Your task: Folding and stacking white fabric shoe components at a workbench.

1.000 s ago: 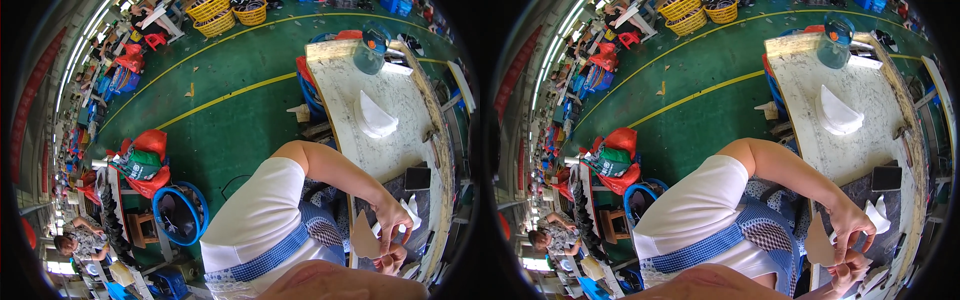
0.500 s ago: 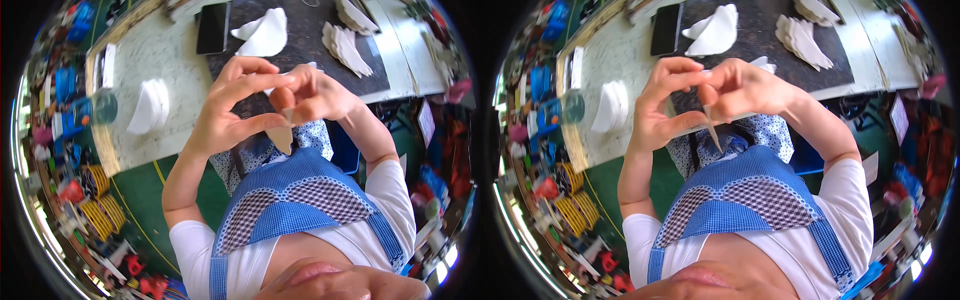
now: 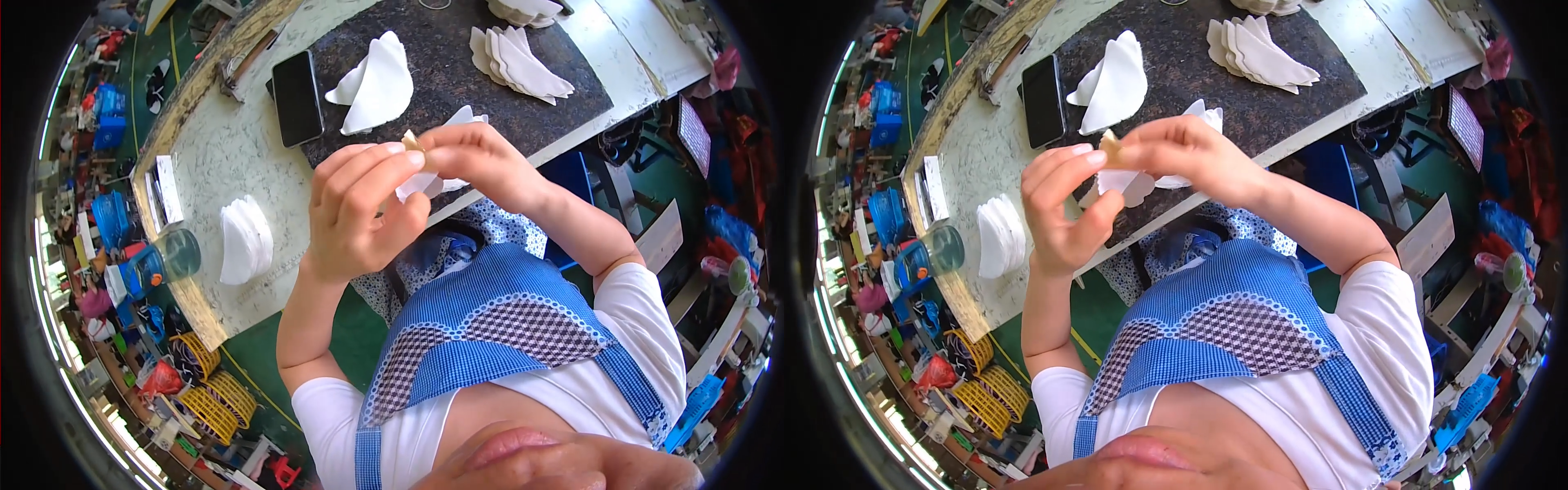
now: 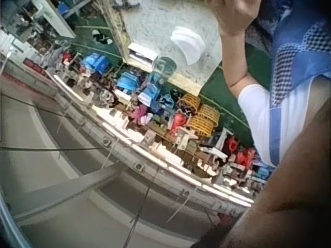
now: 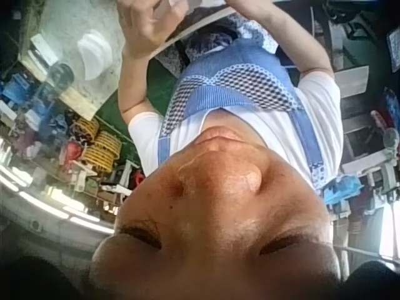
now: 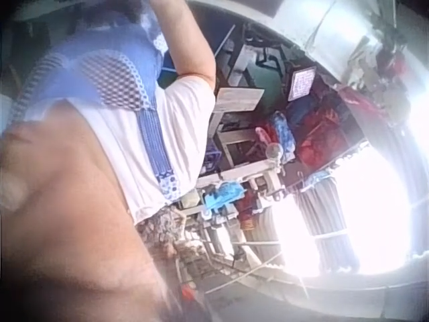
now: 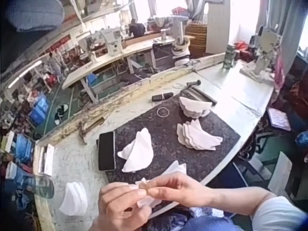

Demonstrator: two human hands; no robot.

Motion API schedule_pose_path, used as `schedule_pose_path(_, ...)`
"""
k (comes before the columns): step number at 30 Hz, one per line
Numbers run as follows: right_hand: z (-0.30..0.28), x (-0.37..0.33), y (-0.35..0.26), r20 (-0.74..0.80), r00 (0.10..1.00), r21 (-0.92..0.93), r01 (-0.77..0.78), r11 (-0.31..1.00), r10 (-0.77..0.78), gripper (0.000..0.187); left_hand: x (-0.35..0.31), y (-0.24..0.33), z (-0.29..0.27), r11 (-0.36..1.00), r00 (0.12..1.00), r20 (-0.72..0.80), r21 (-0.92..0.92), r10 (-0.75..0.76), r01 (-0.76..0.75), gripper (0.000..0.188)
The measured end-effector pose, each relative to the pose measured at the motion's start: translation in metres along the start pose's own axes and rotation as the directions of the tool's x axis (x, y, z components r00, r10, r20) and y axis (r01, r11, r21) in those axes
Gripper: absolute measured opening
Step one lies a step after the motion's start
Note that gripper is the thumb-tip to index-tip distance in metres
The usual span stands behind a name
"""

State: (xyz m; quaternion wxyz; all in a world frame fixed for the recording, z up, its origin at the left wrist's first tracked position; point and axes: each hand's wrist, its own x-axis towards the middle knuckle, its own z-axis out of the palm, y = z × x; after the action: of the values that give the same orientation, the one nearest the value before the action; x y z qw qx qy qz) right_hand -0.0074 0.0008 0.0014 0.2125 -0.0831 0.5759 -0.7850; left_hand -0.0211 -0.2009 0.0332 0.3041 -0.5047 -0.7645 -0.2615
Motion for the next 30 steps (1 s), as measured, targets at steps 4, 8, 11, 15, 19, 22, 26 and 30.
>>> schedule_pose_path(4, 0.001, 0.007, 0.011, -0.171, 0.980, -0.109, 0.087, 0.990, -0.105, 0.032, 0.006, 0.024, 0.039, 0.988, 0.996, 0.087, -0.153, 0.028, -0.015, 0.023)
schedule_pose_path(8, -0.006, 0.020, 0.017, -0.567, 0.819, 0.219, 0.051, 0.974, 0.085, 0.035, 0.006, 0.065, 0.052, 0.811, 0.992, 0.080, -0.584, 0.096, -0.032, 0.017)
schedule_pose_path(11, -0.044, 0.003, 0.030, -0.772, 0.563, -0.193, 0.236, 0.952, -0.296, 0.032, 0.017, 0.065, 0.048, 0.370, 0.962, -0.002, -0.923, -0.271, 0.103, 0.037)
schedule_pose_path(15, -0.109, -0.067, 0.036, -0.709, 0.167, -0.703, -0.104, 0.703, -0.685, 0.022, 0.017, 0.034, 0.031, -0.524, 0.560, 0.323, -0.816, -0.763, -0.243, 0.051)
schedule_pose_path(19, -0.161, -0.170, 0.085, -0.671, 0.617, -0.728, -0.654, 0.206, -0.412, 0.029, -0.003, 0.006, 0.031, -0.680, 0.527, 0.462, -0.637, -0.714, -0.364, 0.056)
schedule_pose_path(22, -0.118, -0.135, 0.060, -0.557, 0.688, -0.822, -0.374, 0.430, -0.466, 0.023, -0.011, 0.009, 0.035, -0.691, 0.627, 0.427, -0.676, -0.651, -0.257, 0.062)
schedule_pose_path(26, -0.024, -0.062, -0.004, -0.174, 0.958, -0.352, 0.154, 0.923, -0.226, 0.015, -0.011, 0.014, 0.042, -0.590, 0.740, 0.356, -0.805, -0.570, -0.067, 0.064)
schedule_pose_path(30, 0.013, -0.024, -0.001, 0.059, 0.946, -0.406, 0.314, 0.858, -0.318, 0.012, -0.014, 0.013, 0.046, -0.440, 0.775, 0.320, -0.896, -0.545, 0.060, 0.068)
